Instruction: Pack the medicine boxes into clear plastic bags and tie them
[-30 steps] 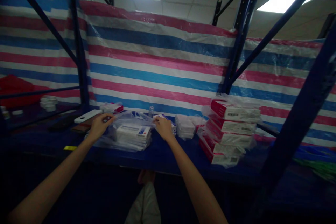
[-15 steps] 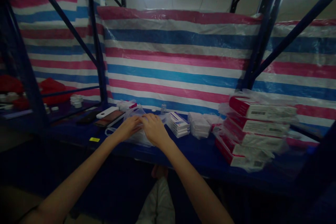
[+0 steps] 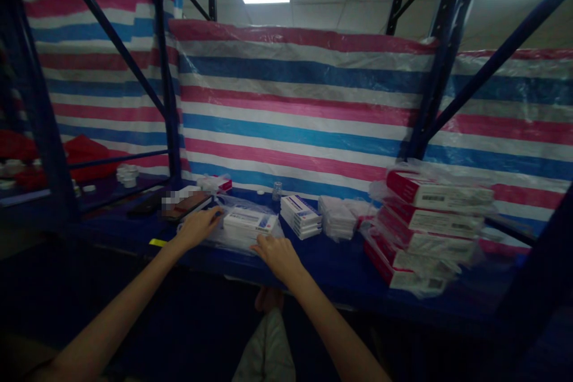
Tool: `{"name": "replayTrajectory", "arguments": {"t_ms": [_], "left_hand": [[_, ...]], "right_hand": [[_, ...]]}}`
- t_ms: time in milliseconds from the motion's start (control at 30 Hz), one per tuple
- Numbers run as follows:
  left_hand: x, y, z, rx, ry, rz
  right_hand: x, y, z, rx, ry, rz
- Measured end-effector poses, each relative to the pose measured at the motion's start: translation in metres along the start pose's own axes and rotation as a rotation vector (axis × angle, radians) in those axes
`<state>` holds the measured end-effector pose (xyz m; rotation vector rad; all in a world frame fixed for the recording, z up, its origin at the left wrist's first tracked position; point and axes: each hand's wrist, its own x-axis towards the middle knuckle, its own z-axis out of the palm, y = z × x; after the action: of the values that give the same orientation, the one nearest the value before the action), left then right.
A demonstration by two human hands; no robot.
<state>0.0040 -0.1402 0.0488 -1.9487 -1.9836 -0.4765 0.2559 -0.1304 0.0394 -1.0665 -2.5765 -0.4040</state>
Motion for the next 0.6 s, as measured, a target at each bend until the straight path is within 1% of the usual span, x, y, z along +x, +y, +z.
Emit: {"name": "replayTrajectory", "arguments": {"t_ms": [33,100,167,200,267,333,400,467,533,600], "left_hand": [[0.001,0.000,0.004,-0.047,0.009,0.001],[0.003,0.003,0.013,-0.148,0.047,-0.008],[0.006,0.007,0.020,-0.267,0.102,-0.068],[0.007,0.009,0.023,-0.327,0.132,-0.115],[0.010,0.011,0.027,-0.418,0.187,-0.206],[0.013,0.011,0.029,-0.456,0.226,-0.239],[0.016,0.011,0.030,-0.457,0.252,-0.196],[0.017,0.011,0.030,-0.443,0.283,-0.132],[0.019,0.011,0.029,-0.434,0.316,-0.075],[0.021,0.010,0.029,-0.441,0.330,-0.052]], "right_hand": [[-0.004,0.002,0.005,0.025,0.008,0.041],[-0.009,0.008,0.014,0.064,0.047,0.178],[-0.009,0.013,0.022,0.127,0.115,0.303],[-0.009,0.015,0.025,0.174,0.156,0.332],[-0.007,0.018,0.030,0.289,0.243,0.340],[-0.005,0.020,0.033,0.392,0.310,0.340],[-0.004,0.023,0.037,0.450,0.345,0.350],[0.000,0.028,0.042,0.462,0.374,0.345],[0.006,0.034,0.047,0.462,0.400,0.333],[0.015,0.041,0.050,0.492,0.398,0.333]]}}
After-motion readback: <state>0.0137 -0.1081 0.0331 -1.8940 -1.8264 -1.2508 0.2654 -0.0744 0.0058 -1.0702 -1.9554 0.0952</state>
